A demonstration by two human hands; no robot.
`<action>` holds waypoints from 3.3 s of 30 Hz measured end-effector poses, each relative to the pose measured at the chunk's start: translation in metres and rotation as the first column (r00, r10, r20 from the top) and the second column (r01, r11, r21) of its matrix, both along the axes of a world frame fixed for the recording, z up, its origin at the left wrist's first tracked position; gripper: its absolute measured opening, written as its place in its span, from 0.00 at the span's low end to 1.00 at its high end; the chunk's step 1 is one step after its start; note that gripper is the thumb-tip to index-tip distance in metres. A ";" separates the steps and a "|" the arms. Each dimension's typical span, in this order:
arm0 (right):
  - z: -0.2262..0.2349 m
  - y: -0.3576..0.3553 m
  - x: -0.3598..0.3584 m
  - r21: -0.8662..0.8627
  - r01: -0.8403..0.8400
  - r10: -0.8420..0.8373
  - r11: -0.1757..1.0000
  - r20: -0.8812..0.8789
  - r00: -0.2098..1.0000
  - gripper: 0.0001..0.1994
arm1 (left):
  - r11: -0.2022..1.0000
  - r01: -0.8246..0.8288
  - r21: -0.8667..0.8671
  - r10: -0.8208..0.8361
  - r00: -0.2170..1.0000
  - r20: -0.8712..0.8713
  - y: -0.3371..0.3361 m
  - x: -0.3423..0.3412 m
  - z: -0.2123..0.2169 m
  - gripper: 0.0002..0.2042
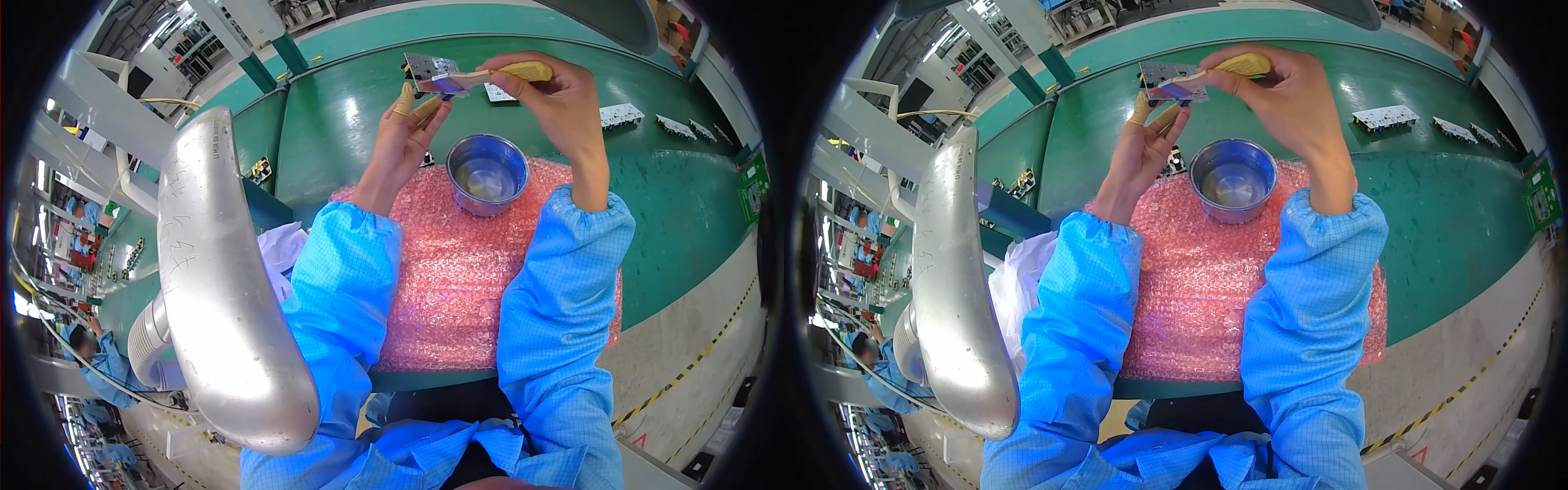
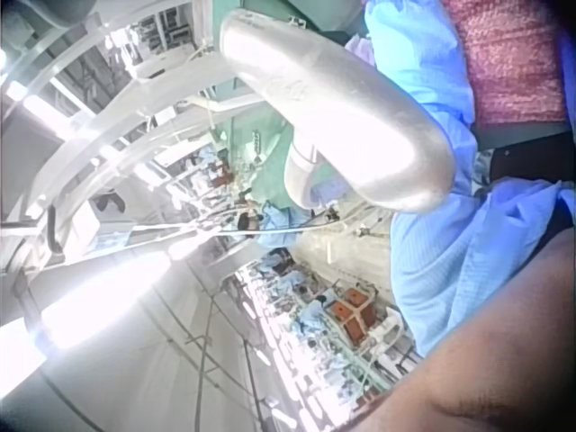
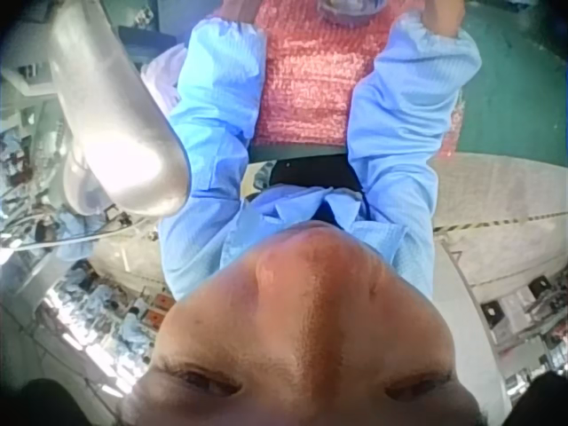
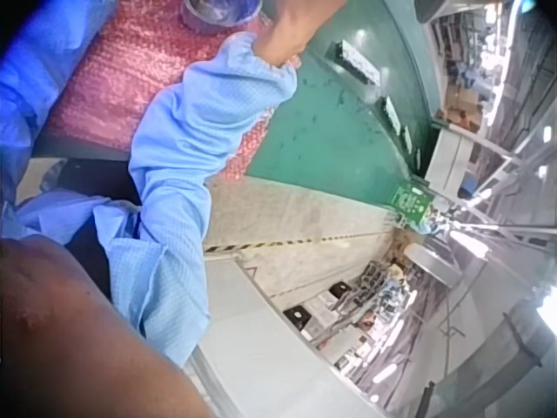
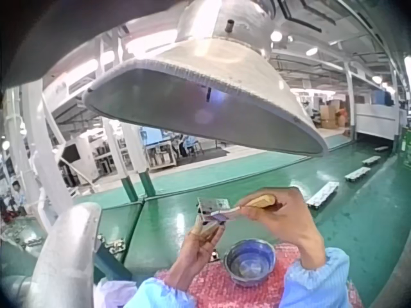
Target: Clean the surfaces of multiple small circuit boards using a brush and a liquid solution.
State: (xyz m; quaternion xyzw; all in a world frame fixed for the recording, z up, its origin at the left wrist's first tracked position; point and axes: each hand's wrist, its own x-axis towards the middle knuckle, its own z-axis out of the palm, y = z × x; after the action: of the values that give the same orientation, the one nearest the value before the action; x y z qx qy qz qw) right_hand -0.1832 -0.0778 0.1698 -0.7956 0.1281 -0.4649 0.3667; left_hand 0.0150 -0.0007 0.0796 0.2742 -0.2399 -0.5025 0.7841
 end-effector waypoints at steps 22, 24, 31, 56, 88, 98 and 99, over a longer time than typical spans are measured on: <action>-0.005 -0.011 -0.008 -0.120 0.111 -0.116 0.987 -0.040 0.992 0.08 | 0.855 -0.493 0.161 -0.300 -0.215 0.929 0.014 0.058 -0.036 0.13; -0.005 -0.011 -0.009 -0.113 0.116 -0.124 0.987 -0.065 0.990 0.08 | 0.818 -0.535 0.212 -0.368 -0.202 0.908 0.014 0.041 -0.037 0.17; -0.004 -0.012 -0.008 -0.094 0.079 -0.088 0.992 -0.093 0.992 0.08 | 0.774 -0.626 0.095 -0.326 -0.266 0.907 0.012 0.035 -0.048 0.17; 0.002 -0.012 -0.018 -0.077 0.086 -0.101 0.993 -0.228 0.968 0.09 | 0.592 -0.744 0.311 -0.582 -0.127 0.803 0.032 0.052 -0.025 0.29; -0.026 -0.029 -0.007 0.127 -0.013 0.078 0.992 -0.522 0.849 0.09 | 0.967 -0.213 0.138 0.036 0.652 0.757 0.026 0.032 0.025 0.15; -0.037 -0.046 -0.006 0.049 0.260 -0.206 0.964 -0.476 0.855 0.09 | 0.957 -0.265 0.116 0.084 0.640 0.764 0.019 0.035 0.014 0.18; -0.036 -0.044 -0.005 0.088 0.273 -0.205 0.958 -0.455 0.867 0.09 | 0.957 -0.268 0.113 0.086 0.632 0.770 0.019 0.037 0.013 0.17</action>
State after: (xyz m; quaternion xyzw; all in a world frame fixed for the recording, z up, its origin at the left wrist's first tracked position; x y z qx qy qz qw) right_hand -0.1879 -0.1218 0.1337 -0.8282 0.3399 -0.3036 0.3261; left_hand 0.0520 0.0187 0.0925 0.5649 -0.4606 -0.2850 0.6225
